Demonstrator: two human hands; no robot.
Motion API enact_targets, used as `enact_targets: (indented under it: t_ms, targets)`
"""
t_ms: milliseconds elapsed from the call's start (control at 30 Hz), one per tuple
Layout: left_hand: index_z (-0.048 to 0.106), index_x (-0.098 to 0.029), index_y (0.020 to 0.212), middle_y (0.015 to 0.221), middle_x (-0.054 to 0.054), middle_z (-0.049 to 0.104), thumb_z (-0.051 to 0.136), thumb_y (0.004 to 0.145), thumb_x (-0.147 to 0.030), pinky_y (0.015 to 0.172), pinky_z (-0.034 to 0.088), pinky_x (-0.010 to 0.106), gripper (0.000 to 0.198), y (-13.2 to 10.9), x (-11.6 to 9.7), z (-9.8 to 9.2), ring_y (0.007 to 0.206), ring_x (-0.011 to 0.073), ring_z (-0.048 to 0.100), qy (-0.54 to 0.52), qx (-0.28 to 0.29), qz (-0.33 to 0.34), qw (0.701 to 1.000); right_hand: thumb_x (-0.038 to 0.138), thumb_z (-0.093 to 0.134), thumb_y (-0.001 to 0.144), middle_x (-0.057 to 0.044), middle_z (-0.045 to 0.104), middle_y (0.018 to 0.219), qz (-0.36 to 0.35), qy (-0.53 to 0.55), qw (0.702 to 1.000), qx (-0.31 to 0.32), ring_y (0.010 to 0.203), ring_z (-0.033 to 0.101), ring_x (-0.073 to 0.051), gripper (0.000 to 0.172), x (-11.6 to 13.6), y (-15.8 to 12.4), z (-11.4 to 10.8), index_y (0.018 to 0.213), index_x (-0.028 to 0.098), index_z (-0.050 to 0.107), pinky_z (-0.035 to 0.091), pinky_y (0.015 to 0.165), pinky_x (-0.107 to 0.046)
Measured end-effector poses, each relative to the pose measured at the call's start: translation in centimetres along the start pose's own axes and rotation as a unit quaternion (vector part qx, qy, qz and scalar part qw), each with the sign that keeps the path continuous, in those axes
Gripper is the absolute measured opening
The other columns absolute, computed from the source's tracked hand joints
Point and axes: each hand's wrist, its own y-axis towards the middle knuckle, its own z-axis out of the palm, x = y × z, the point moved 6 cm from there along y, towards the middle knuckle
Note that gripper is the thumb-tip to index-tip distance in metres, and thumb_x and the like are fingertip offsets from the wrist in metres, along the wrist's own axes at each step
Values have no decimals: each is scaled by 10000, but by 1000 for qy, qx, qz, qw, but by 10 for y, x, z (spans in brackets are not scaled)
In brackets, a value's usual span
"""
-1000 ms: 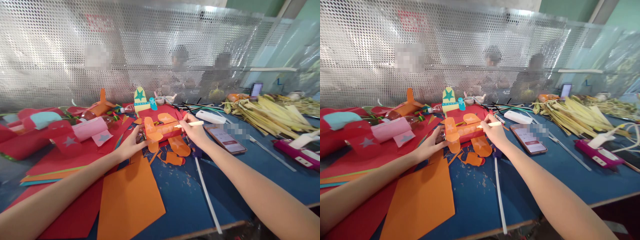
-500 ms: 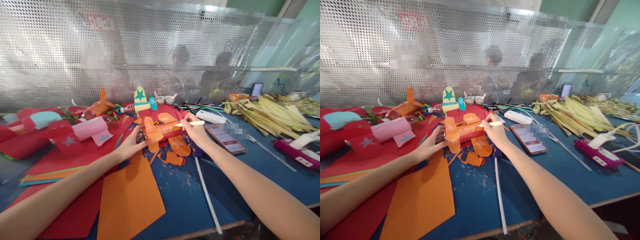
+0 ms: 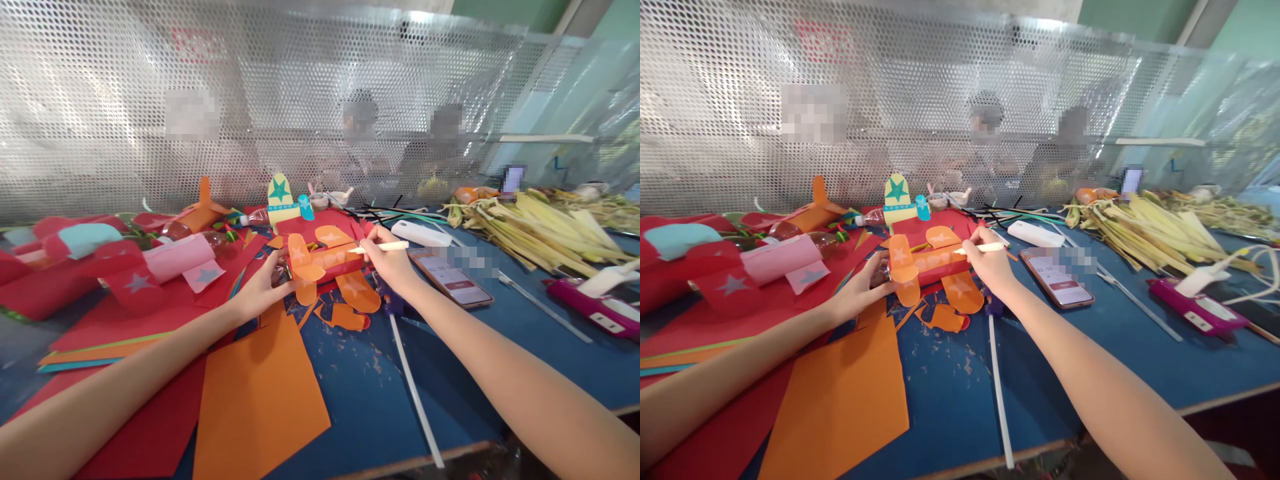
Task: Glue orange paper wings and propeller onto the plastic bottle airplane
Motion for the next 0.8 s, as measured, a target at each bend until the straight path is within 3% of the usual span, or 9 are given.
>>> enact_targets:
  t_ms: [167,800]
  targets:
    - [371,-210,1194,1070,61,514,614,745,-503,876,503,392,589,0,0,1,961,217,595,1,3,1,1000,275,500,728,61,450,483,0,-7,1000,-26,517,467,-140,175,1,0,-3,600,249,384,364,560,-279]
    - [385,-203,1190,1073,62,528,621,742,-481,869,510,380,577,2,3,0,965,216,610,-3,-1,10,1000,234,496,725,71,418,465,9,-12,999,-36,498,444,-134,191,0,1,-5,588,249,365,346,534,-271]
